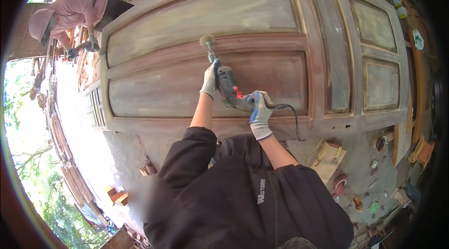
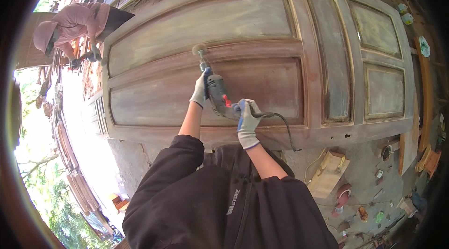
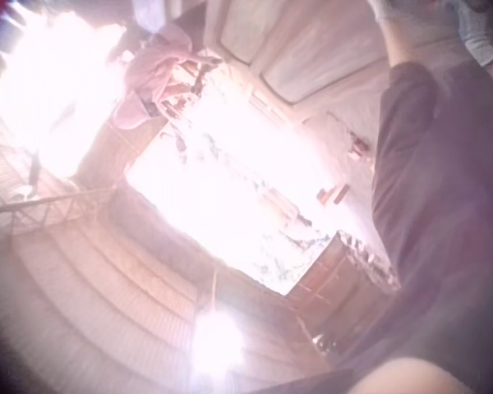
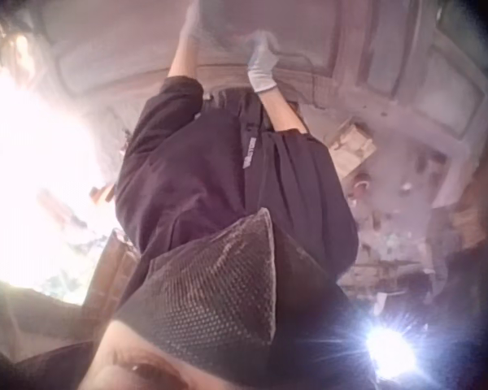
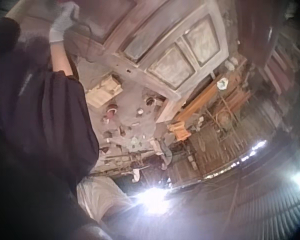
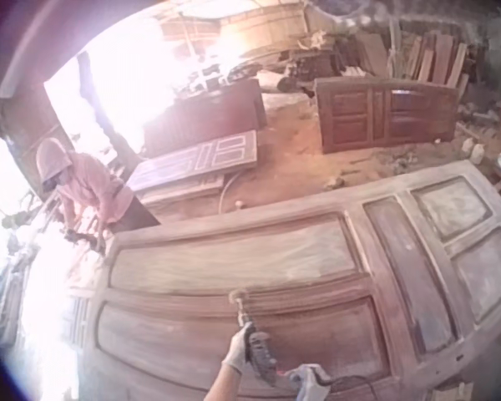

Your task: The person uses an electric sander to smooth the surface of a large wooden door. The sander is moved systematically across the panels and frames of the door to remove old finish and prepare the surface.

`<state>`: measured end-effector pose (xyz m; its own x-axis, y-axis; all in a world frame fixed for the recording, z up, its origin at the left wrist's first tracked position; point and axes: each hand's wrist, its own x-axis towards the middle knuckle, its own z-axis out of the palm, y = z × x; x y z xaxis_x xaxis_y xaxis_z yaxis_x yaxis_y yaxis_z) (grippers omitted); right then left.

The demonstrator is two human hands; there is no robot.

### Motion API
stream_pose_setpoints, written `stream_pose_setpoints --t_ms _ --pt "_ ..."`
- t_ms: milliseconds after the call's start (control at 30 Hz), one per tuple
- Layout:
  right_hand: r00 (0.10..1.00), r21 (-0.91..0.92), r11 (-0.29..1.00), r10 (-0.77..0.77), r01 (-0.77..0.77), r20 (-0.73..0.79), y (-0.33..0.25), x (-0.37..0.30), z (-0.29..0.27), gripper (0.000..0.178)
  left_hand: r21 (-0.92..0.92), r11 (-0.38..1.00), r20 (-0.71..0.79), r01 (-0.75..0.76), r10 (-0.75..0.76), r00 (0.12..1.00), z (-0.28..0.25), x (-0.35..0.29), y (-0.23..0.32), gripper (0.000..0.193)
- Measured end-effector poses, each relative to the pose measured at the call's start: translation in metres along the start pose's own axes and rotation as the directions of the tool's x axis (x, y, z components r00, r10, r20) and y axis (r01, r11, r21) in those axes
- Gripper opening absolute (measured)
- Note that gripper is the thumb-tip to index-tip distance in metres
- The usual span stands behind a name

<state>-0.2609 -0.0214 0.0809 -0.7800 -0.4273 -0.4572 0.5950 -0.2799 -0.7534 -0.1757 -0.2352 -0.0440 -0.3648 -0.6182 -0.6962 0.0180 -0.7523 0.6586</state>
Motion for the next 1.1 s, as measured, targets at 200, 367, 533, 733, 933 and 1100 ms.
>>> stream_pose_setpoints --t_ms 200,367,533,733,933,1100 --pt "0.998 0.01 0.999 -0.039 0.039 -0.041 -0.03 0.015 -0.035 0.01 0.044 0.999 0.02 0.029 -0.03 0.999 0.046 0.013 -0.029 0.037" --pt "0.965 -0.115 0.975 -0.208 0.192 -0.158 -0.094 0.049 -0.123 0.017 0.216 0.972 0.172 -0.093 0.056 0.983 0.177 0.012 -0.093 0.041" --pt "0.925 0.007 0.953 -0.294 0.304 -0.24 -0.143 0.078 -0.188 0.021 0.53 0.84 0.212 -0.114 -0.001 0.977 0.295 0.0 -0.124 0.063" --pt "0.907 -0.01 0.95 -0.3 0.311 -0.295 -0.168 0.082 -0.192 0.02 0.541 0.837 0.199 -0.081 -0.034 0.979 0.327 -0.001 -0.135 0.064" --pt "0.962 -0.113 0.984 -0.161 0.138 -0.221 -0.144 0.057 -0.174 0.02 0.382 0.924 0.186 -0.034 -0.041 0.982 0.257 -0.007 -0.124 0.058" --pt "0.92 -0.18 0.958 -0.266 0.221 -0.287 -0.134 0.048 -0.162 0.02 0.512 0.856 0.175 -0.078 -0.015 0.984 0.275 -0.03 -0.103 0.06"
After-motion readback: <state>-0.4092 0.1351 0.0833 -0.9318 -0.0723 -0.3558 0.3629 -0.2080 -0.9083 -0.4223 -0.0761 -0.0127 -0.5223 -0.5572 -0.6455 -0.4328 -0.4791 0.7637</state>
